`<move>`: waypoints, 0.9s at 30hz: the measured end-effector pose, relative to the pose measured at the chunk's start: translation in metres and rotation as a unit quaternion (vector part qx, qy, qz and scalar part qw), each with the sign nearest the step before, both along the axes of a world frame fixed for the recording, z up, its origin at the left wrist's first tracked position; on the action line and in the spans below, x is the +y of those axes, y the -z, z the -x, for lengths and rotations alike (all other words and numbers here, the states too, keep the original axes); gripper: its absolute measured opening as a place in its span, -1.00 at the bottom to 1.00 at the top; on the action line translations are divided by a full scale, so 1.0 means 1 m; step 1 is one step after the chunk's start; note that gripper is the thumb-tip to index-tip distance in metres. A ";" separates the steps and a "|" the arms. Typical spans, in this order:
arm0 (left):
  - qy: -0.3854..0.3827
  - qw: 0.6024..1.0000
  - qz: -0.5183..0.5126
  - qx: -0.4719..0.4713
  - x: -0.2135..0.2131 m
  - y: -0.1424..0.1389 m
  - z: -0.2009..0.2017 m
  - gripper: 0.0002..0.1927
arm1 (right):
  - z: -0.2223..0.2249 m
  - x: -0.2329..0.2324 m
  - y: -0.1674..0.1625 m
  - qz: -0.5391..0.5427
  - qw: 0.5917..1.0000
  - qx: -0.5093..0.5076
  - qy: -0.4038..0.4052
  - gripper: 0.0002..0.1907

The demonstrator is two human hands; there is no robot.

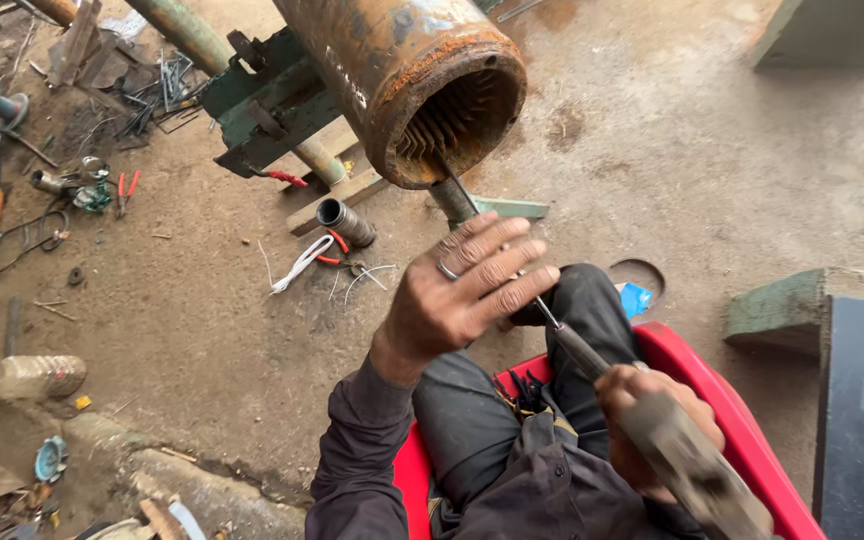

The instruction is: The person sits in a reclined chair holding a long metal rod against the finned opening of a large cylindrical housing and strikes the rod with a hammer, repeatedly repositioning the rod to drive it into the cylinder. They continue hammering at different angles until the end of the clip.

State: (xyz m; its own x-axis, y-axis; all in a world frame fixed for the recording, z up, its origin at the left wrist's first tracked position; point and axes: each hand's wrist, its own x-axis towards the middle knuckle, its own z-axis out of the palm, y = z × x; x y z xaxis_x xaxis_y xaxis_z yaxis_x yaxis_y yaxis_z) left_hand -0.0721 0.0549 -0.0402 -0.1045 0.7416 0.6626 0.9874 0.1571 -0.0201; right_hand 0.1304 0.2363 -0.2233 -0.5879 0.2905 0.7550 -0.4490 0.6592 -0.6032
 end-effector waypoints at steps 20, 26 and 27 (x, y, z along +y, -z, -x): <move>-0.156 0.984 -0.018 0.078 -0.003 0.010 0.003 -0.75 | 0.091 -0.017 -0.034 0.061 0.993 0.017 -0.096 -0.87; -0.154 0.985 -0.025 0.077 -0.006 0.021 0.006 -0.78 | 0.078 -0.017 -0.031 0.104 0.983 0.108 -0.105 -0.83; -0.154 0.985 -0.025 0.079 -0.005 0.023 0.007 -0.79 | 0.081 -0.016 -0.030 0.101 0.984 0.100 -0.110 -0.83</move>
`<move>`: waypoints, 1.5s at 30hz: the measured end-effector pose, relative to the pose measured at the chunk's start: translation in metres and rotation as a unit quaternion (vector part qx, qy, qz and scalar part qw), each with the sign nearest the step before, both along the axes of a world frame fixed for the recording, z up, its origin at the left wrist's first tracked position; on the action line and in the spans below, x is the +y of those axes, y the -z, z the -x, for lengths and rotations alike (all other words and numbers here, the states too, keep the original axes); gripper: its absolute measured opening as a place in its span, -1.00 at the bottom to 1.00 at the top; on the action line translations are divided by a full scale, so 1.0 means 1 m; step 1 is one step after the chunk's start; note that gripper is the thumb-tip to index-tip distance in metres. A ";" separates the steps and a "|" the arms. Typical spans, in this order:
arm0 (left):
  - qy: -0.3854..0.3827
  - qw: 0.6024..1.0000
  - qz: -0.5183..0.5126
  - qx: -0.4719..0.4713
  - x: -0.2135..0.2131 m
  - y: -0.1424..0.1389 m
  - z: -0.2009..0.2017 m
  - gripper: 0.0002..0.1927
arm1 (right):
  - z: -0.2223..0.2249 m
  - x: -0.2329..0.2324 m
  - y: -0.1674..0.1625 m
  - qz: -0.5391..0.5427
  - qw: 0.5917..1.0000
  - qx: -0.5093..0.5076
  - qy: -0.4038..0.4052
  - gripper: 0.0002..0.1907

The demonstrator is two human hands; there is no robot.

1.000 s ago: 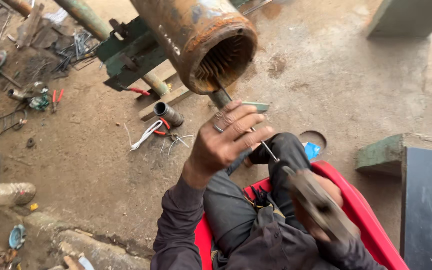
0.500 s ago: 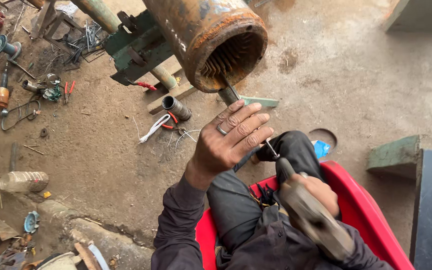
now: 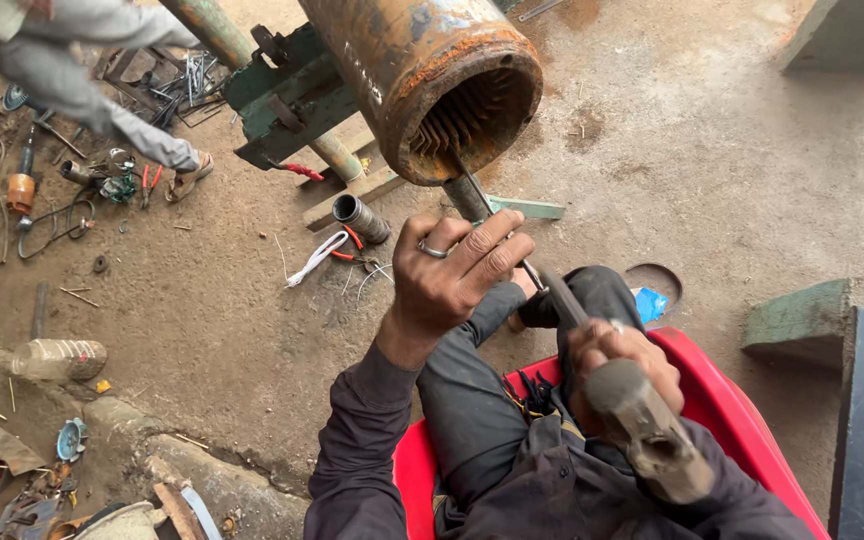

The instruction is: The person sits in a reclined chair holding a long metal rod against the finned opening of a large cylindrical housing and strikes the rod with a hammer, repeatedly repositioning the rod to drive it into the cylinder. They continue hammering at different angles until the end of the clip.

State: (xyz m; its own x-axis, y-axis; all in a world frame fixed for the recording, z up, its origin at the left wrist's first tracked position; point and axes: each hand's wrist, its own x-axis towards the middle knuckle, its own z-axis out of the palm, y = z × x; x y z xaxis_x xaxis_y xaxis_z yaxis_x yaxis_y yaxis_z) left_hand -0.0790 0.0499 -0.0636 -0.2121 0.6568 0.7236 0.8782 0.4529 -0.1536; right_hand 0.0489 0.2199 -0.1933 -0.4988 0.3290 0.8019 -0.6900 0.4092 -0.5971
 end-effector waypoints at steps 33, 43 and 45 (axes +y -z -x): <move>-0.084 0.996 -0.018 -0.031 -0.006 0.003 0.045 -0.63 | 0.073 -0.005 0.032 0.058 0.963 -0.217 -0.147 -0.83; -0.064 0.993 -0.078 0.053 0.003 0.041 0.065 -0.77 | 0.017 0.026 0.082 0.087 0.968 -0.228 -0.057 -0.90; -0.050 0.992 -0.075 0.089 0.009 0.034 0.054 -0.79 | 0.019 0.034 0.084 0.079 0.970 -0.223 -0.050 -0.89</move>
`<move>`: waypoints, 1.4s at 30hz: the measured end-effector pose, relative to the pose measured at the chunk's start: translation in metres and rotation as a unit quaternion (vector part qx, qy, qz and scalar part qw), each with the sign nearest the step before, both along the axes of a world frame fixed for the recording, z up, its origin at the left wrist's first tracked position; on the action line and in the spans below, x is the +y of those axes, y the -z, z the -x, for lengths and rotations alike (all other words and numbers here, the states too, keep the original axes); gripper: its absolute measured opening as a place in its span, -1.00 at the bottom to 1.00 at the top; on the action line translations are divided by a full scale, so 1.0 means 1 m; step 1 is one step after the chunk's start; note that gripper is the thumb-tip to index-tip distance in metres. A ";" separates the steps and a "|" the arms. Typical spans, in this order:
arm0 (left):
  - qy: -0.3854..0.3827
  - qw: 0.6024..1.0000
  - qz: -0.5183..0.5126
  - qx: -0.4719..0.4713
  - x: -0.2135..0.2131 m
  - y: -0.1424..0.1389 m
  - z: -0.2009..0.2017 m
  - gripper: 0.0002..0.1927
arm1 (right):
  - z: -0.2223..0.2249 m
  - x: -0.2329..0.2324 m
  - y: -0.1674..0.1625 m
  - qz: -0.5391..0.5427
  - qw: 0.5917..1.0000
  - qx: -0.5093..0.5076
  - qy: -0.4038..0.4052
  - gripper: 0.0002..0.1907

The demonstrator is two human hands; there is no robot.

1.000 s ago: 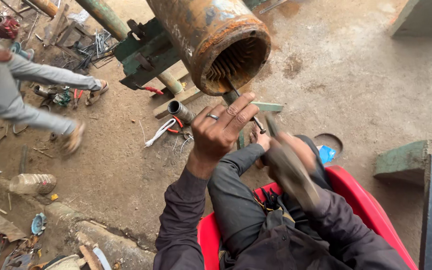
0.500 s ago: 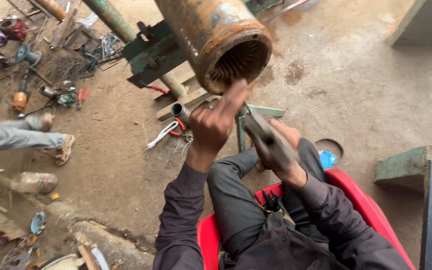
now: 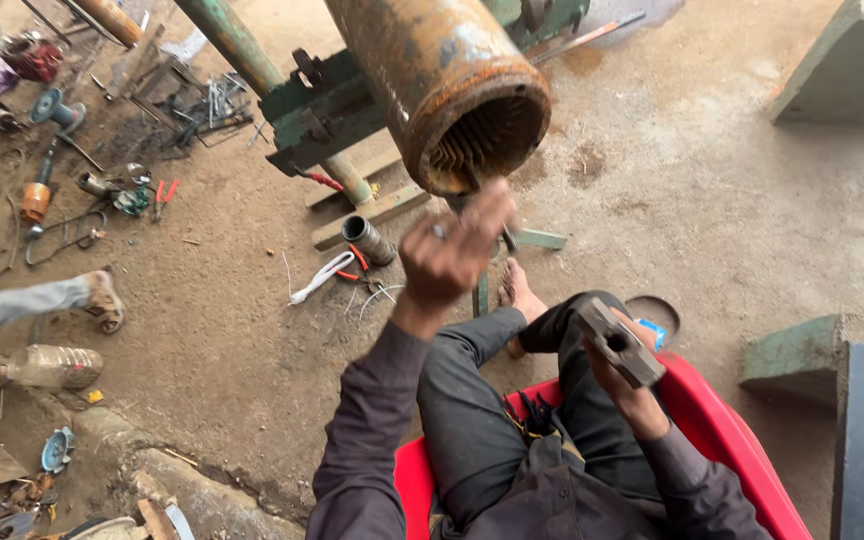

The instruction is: The person sits in a reclined chair holding a long metal rod against the finned opening of a large cylindrical housing and strikes the rod with a hammer, repeatedly repositioning the rod to drive it into the cylinder. They continue hammering at different angles until the end of the clip.

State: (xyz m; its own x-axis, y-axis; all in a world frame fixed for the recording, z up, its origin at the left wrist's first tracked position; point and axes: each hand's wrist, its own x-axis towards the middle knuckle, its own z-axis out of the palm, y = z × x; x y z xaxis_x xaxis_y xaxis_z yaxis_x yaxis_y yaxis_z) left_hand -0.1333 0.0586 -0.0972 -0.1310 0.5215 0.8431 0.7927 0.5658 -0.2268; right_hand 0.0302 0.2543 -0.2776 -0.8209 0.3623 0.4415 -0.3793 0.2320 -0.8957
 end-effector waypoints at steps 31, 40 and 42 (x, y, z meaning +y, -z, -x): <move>0.254 0.947 0.056 0.186 0.020 -0.024 -0.152 -0.82 | -0.105 0.013 -0.011 -0.078 0.995 0.061 0.017 -0.89; 0.208 0.956 0.028 0.207 0.071 -0.035 -0.148 -0.90 | -0.163 0.037 -0.043 0.144 0.974 0.173 0.026 -0.85; 0.202 0.962 0.044 0.176 0.094 -0.033 -0.149 -0.86 | -0.163 0.057 -0.037 0.216 0.966 0.123 0.069 -0.84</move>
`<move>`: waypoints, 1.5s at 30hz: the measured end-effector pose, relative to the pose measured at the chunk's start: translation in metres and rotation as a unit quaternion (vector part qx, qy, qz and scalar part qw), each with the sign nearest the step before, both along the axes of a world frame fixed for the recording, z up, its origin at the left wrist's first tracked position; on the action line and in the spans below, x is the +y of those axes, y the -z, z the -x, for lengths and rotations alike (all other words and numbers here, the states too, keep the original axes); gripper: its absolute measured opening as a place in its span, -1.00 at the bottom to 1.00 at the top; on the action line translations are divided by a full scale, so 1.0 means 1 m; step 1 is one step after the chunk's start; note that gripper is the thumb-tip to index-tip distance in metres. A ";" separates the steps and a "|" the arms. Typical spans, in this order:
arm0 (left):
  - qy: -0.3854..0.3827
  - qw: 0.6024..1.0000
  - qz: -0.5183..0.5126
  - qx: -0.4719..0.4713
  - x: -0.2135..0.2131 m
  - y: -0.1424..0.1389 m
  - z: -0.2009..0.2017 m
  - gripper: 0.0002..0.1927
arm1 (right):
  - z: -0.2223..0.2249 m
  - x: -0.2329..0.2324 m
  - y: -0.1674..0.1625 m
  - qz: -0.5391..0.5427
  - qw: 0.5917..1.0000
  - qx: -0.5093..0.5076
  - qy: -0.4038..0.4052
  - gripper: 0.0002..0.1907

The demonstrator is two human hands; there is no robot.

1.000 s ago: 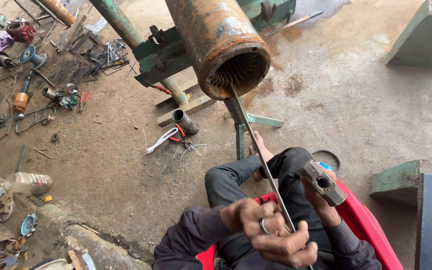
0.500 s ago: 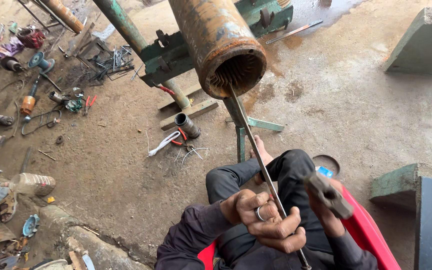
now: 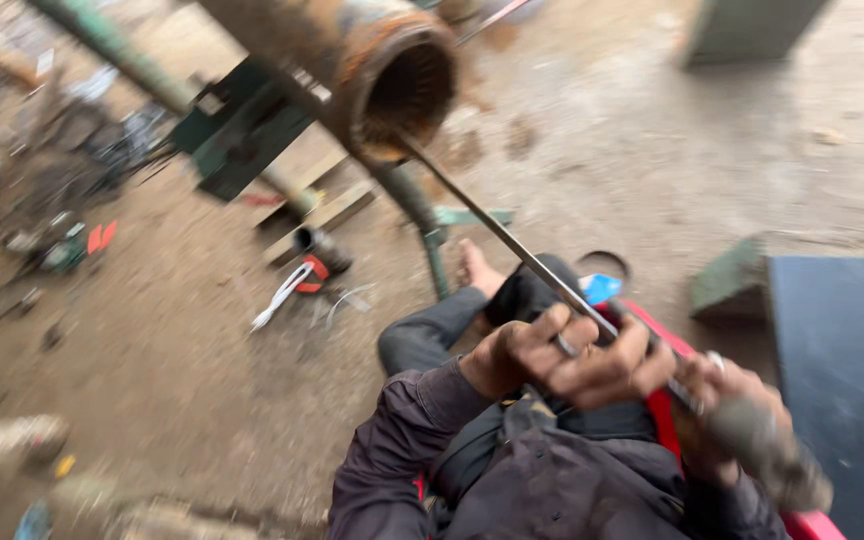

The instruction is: The person sits in a reclined chair holding a long metal rod against the finned opening of a large cylindrical housing and strikes the rod with a hammer, repeatedly repositioning the rod to drive it into the cylinder. They continue hammering at different angles until the end of the clip.

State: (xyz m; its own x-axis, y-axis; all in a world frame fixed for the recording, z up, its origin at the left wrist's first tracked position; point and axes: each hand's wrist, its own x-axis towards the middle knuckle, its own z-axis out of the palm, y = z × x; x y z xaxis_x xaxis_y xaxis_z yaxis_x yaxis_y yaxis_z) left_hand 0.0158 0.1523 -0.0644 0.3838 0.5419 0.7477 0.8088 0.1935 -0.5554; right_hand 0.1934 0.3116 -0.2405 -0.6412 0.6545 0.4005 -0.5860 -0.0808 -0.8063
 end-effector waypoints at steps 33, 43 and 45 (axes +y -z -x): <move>-0.078 0.989 0.074 -0.103 0.023 0.008 0.050 -0.73 | 0.041 0.006 -0.002 0.055 0.998 -0.019 0.023 -0.62; -0.066 0.990 0.069 -0.103 0.008 0.006 0.059 -0.73 | 0.038 0.000 0.020 -0.131 0.971 -0.193 0.049 -0.58; -0.074 0.989 0.074 -0.107 0.007 0.006 0.059 -0.72 | 0.037 0.007 0.022 -0.047 0.990 -0.130 -0.014 -0.56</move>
State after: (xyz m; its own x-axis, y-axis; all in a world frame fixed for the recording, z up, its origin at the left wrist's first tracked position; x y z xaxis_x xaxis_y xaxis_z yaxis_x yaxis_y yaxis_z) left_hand -0.0429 0.1597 -0.0701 0.1332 0.6894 0.7120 0.8796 0.2488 -0.4055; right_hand 0.1561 0.3188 -0.2630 -0.7483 0.6028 0.2769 -0.3556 -0.0121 -0.9346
